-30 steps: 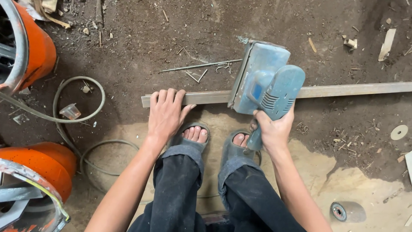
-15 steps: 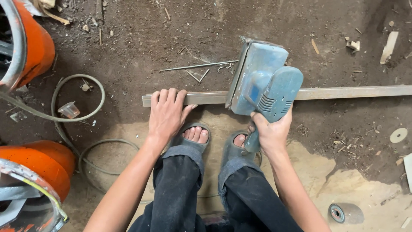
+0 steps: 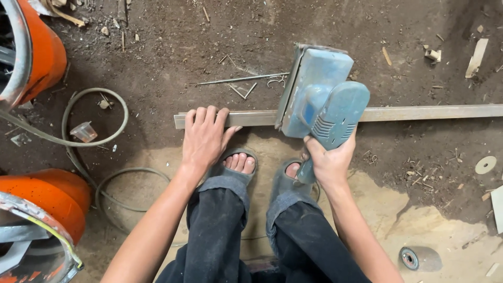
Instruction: Using a power sander to smooth the surface of a long metal beam on a workshop floor.
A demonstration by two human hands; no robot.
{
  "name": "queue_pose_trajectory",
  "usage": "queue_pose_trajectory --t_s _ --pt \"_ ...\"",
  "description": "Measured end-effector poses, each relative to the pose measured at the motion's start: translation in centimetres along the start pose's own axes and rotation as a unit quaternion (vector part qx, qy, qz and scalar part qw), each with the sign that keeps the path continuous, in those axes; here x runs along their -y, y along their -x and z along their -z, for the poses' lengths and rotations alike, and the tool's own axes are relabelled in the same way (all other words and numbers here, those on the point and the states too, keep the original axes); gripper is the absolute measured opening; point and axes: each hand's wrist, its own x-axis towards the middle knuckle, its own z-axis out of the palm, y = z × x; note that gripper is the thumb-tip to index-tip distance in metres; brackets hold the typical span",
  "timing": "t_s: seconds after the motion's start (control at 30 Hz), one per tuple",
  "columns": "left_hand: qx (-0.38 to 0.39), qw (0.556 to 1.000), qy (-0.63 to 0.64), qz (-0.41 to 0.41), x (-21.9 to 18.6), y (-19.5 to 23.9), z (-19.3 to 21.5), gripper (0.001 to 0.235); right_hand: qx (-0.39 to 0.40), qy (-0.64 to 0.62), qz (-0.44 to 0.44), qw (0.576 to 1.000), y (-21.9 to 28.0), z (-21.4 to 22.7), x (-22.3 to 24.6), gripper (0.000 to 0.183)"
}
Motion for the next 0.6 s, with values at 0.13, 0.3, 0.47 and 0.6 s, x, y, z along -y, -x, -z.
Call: queue_pose_trajectory --t_s 0.13,0.3,0.47,0.6 --pt "0.001 1.0 -0.004 -0.003 -0.1 0.6 -0.1 0.046 0.014 -0.032 -0.008 0.999 -0.1 -0.4 0.7 0.051" --pt "-0.003 1.0 0.001 0.005 -0.2 0.3 0.0 0.045 0.039 -0.075 -0.009 0.996 -1.0 0.0 1.5 0.042" --pt "-0.009 1.0 -0.002 0.006 -0.3 0.6 -0.4 0.046 0.023 -0.032 0.003 0.999 -0.5 0.0 0.6 0.05" --pt "-0.016 1.0 -0.003 0.006 -0.1 0.2 0.0 0.045 0.009 -0.007 0.011 1.0 -0.1 -0.6 -0.4 0.054"
